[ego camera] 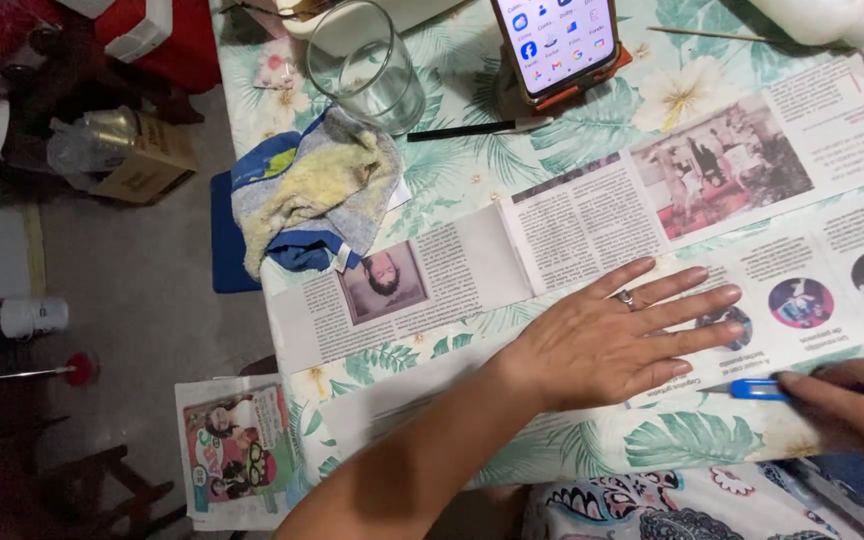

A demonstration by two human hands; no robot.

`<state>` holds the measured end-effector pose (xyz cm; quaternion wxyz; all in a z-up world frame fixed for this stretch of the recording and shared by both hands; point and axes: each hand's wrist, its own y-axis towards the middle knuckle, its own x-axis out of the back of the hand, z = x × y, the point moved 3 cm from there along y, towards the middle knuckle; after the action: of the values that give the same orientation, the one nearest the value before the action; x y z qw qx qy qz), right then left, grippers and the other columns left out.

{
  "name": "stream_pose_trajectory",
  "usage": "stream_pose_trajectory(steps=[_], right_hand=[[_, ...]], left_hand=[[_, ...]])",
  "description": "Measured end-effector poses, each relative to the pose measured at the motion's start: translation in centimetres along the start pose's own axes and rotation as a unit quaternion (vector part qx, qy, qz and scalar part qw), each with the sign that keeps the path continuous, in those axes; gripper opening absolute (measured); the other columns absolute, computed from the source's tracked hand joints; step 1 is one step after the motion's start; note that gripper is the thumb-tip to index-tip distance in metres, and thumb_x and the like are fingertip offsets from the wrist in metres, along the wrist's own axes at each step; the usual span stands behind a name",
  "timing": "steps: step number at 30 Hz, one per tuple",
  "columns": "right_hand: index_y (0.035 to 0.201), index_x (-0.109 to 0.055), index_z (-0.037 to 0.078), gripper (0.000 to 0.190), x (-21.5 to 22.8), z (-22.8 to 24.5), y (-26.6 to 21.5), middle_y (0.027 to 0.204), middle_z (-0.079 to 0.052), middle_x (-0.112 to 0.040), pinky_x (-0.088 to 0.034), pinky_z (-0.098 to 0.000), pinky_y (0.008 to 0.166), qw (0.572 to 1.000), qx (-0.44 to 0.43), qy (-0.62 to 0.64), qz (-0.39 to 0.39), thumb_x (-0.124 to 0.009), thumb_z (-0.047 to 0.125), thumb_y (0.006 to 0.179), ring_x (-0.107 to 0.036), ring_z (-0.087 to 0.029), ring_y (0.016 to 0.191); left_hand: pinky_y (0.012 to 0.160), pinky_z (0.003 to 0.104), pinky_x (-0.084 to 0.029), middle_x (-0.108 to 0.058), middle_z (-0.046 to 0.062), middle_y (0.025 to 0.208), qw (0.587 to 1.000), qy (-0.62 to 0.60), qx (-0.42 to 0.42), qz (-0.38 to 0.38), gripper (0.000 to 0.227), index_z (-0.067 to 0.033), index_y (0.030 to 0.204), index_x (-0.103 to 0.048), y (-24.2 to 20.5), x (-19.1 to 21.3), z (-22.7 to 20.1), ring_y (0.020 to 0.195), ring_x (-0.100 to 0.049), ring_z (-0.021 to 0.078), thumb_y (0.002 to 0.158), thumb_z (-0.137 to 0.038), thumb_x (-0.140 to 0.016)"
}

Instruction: Cutting strips of paper from a magazine page using a utility knife.

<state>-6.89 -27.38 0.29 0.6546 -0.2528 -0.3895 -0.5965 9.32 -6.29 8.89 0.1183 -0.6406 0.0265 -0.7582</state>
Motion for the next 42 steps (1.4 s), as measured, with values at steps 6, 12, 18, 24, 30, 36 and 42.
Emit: stream_pose_trajectory(steps=[6,12,18,24,30,36,42], right_hand=[[0.114,-0.06,0.023,0.033,-0.1,6.9,2.8,0.104,0.001,-0.06,-0.036,-0.0321,0.084,0.995,-0.011,-0.035,-0.088,-0.046,0.025,0.084,-0.054,-0.013,0.084],[0.11,-0.062,0.028,0.036,-1.2,7.1,2.7,0.098,0.001,-0.059,-0.042,-0.034,0.075,0.993,0.013,-0.059,-0.1,-0.057,0.036,0.076,-0.056,-0.014,0.074],[0.112,-0.06,0.033,0.033,-1.8,8.5,3.0,0.096,0.01,-0.059,-0.041,-0.0324,0.07,0.995,0.016,-0.066,-0.068,-0.053,0.03,0.08,-0.05,-0.013,0.066],[0.113,-0.062,0.03,0.043,-2.7,8.8,2.0,0.101,0.0,-0.057,-0.039,-0.0288,0.086,0.997,-0.05,-0.026,-0.052,-0.059,0.036,0.07,-0.052,-0.016,0.085],[0.116,-0.059,0.024,0.053,-4.1,6.9,2.8,0.085,0.002,-0.069,-0.044,-0.0182,0.055,0.99,-0.042,0.135,0.019,-0.066,0.025,0.063,-0.06,-0.007,0.051],[0.127,-0.048,0.012,0.081,-7.7,2.6,-0.8,0.116,-0.013,-0.055,-0.046,-0.028,0.09,0.994,0.023,0.11,-0.012,-0.073,0.023,0.05,-0.06,-0.021,0.098],[0.119,-0.052,-0.003,0.055,-10.6,1.5,0.0,0.108,-0.024,-0.057,-0.044,-0.0343,0.085,0.947,-0.231,0.224,0.018,-0.066,0.014,0.069,-0.058,-0.03,0.093]], left_hand=[[0.113,0.029,-0.018,-0.021,-0.014,0.148,0.999,0.001,0.022,-0.042,0.043,-0.0409,0.14,-0.022,0.3,0.3,-0.2,0.14,-0.027,0.0026,0.099,-0.052,-0.029],[0.116,0.031,-0.013,-0.01,-0.012,0.15,1.0,0.007,-0.012,0.009,0.044,-0.0368,0.144,-0.011,2.0,0.9,-0.3,0.141,-0.013,0.0066,0.104,-0.052,-0.023],[0.117,0.027,-0.021,-0.01,-0.013,0.147,0.999,0.034,-0.007,-0.013,0.043,-0.0397,0.143,-0.014,3.5,1.0,-0.7,0.141,-0.016,0.005,0.109,-0.059,-0.032],[0.116,0.032,-0.015,-0.015,-0.012,0.147,0.999,0.022,-0.036,-0.013,0.037,-0.0318,0.142,-0.015,2.4,3.3,0.0,0.136,-0.013,0.0098,0.114,-0.05,-0.031],[0.123,0.03,-0.038,-0.034,-0.007,0.143,0.974,-0.139,-0.043,-0.173,0.035,-0.0204,0.136,-0.042,-6.2,1.2,0.7,0.139,-0.037,0.0124,0.104,-0.028,-0.056],[0.122,0.032,-0.025,-0.029,-0.009,0.148,0.968,-0.24,-0.044,-0.056,0.042,-0.0229,0.141,-0.033,-11.3,-4.4,0.0,0.143,-0.025,0.0144,0.101,-0.036,-0.038],[0.118,0.026,-0.011,-0.014,-0.014,0.151,0.993,-0.077,-0.087,-0.001,0.042,-0.029,0.146,-0.019,-11.4,-3.2,1.3,0.142,-0.012,0.0058,0.105,-0.038,-0.022]])
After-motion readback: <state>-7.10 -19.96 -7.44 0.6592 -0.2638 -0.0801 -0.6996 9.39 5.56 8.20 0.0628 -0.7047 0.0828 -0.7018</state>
